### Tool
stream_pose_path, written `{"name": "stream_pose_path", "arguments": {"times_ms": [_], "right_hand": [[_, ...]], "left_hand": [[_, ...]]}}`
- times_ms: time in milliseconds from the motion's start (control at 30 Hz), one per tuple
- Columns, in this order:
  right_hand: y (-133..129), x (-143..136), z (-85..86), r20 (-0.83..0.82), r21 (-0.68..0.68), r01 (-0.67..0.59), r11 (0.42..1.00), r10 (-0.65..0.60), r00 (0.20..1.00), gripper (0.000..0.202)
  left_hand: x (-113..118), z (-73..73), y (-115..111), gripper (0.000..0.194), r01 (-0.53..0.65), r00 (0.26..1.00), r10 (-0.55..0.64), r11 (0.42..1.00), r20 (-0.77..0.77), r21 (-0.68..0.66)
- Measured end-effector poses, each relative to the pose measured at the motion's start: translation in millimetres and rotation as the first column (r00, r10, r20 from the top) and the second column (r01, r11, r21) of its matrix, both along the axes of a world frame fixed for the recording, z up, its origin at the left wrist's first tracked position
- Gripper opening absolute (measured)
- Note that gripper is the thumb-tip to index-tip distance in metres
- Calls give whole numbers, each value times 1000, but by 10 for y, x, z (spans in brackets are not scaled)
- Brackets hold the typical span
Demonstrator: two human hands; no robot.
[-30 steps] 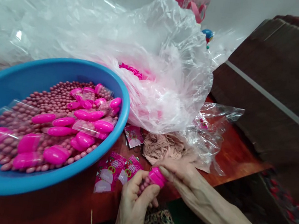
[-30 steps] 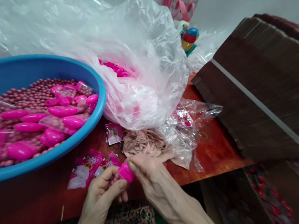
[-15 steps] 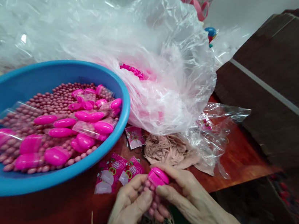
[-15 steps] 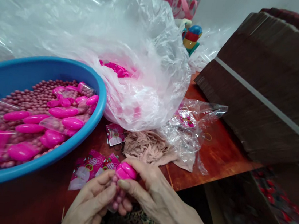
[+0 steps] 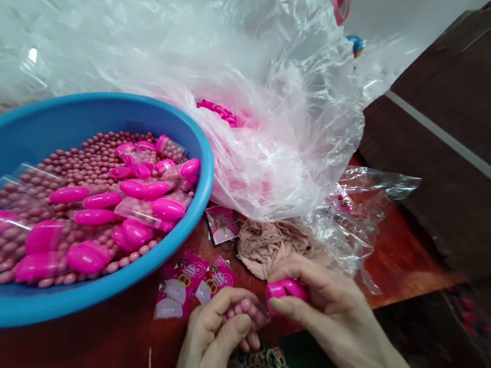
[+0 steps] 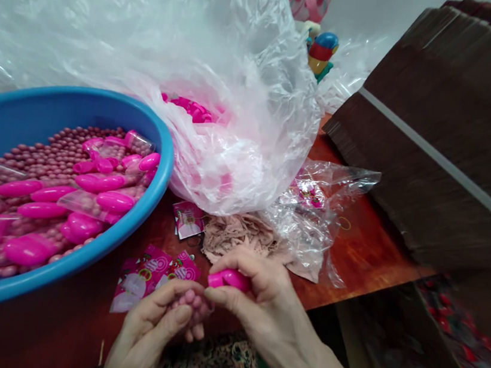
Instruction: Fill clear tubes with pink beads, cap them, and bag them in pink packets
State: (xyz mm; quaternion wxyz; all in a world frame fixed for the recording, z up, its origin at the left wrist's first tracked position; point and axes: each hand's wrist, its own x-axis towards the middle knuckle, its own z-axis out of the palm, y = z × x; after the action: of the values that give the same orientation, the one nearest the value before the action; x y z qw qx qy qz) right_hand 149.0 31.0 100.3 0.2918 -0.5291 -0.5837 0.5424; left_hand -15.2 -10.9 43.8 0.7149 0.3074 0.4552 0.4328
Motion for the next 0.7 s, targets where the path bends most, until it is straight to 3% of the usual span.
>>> {"name": "stream_pose_path", "arguments": {"times_ms": [133,233,333,433,600,700], "right_hand": [[25,92,-12,-247,-210,113,971,-164,955,16],[18,95,-62,-281,-309,201,929,-291,914,20],[-4,50,-81,-303,-408,241,881,-379,874,28],[-41,-16,-68,-297,-451,209,868,-366,882,28],[-101,-151,-84,-168,-432,243,869,-342,924,36],[-110,-209,-122,-58,-388,271,881,-317,946,40]], "left_hand": [[-41,47,42,23,-31,994,36,998,99,-59],[-59,50,64,22,-38,982,55,995,183,-94],[-69,16,82,20,-55,974,59,998,220,-23],[-79,-32,94,18,-49,975,31,996,221,75],[-72,-89,94,24,-68,998,65,963,22,262],[-48,-118,95,32,-86,972,182,867,-150,491]]}}
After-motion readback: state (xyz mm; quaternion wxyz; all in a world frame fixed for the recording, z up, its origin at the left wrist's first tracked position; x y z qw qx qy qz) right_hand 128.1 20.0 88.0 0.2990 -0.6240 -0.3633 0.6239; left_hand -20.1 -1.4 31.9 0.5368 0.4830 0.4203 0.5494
